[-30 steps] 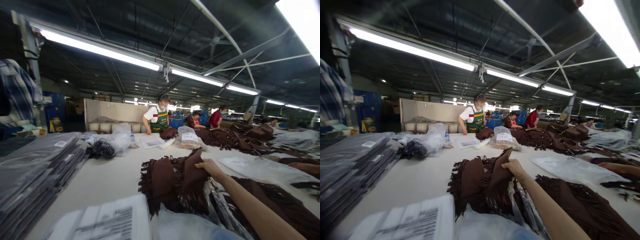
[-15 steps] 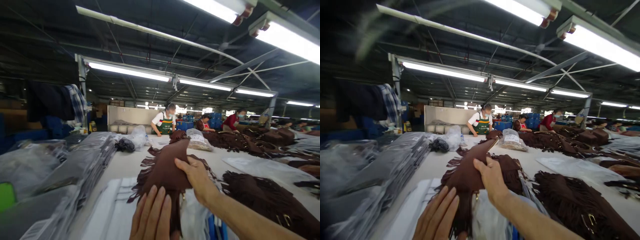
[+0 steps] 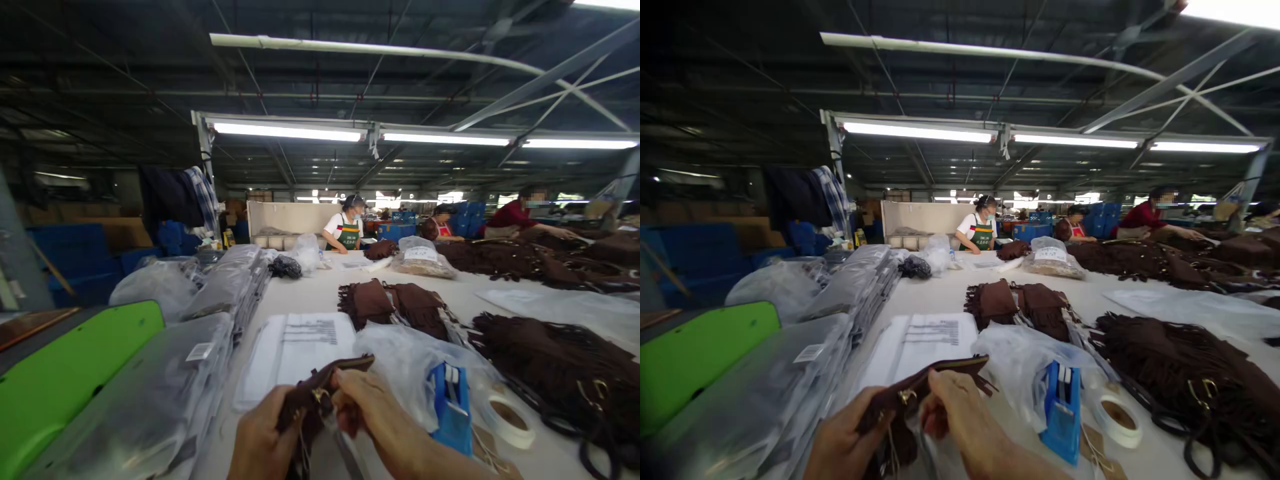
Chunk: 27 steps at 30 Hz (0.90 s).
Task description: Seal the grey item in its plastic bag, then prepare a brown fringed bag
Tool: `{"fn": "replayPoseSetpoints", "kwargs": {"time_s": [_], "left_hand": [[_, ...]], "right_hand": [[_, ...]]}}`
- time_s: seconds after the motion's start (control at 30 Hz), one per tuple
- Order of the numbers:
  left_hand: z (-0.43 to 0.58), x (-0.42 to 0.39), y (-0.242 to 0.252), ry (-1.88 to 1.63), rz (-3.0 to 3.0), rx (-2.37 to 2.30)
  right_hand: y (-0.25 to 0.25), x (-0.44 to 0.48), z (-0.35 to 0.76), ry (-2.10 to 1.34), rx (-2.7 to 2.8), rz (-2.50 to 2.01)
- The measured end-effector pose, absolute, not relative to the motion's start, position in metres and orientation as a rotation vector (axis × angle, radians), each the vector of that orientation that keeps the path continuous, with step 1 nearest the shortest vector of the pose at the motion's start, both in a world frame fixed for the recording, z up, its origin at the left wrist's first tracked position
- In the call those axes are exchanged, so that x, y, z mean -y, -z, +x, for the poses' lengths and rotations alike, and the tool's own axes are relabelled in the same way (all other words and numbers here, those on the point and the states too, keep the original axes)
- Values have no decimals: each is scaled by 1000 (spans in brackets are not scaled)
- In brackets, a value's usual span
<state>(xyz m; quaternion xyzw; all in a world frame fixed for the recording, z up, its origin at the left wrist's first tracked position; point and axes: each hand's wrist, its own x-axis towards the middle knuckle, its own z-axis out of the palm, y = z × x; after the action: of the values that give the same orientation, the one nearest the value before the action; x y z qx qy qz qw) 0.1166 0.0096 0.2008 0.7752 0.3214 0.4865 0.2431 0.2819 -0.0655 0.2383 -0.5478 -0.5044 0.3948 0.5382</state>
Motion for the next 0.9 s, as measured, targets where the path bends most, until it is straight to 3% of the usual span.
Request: {"fn": "replayPoseSetpoints", "kwargs": {"time_s": [0.1,0.23,0.5,0.9], "left_hand": [[108,-10,-222,-1149,1536,-930],[94,-8,-248,-1041,1257,-765],[93,-30,-253,-899,1264,-637],[85,-97,-254,-986,2087,-821]], "right_hand": [[-224,73,309,-518,1477,-1512],[-218,73,342,32,1700,-1709],[-229,69,352,-462,2021,-1970],[-286,49,342,376,2047,-2256]]}}
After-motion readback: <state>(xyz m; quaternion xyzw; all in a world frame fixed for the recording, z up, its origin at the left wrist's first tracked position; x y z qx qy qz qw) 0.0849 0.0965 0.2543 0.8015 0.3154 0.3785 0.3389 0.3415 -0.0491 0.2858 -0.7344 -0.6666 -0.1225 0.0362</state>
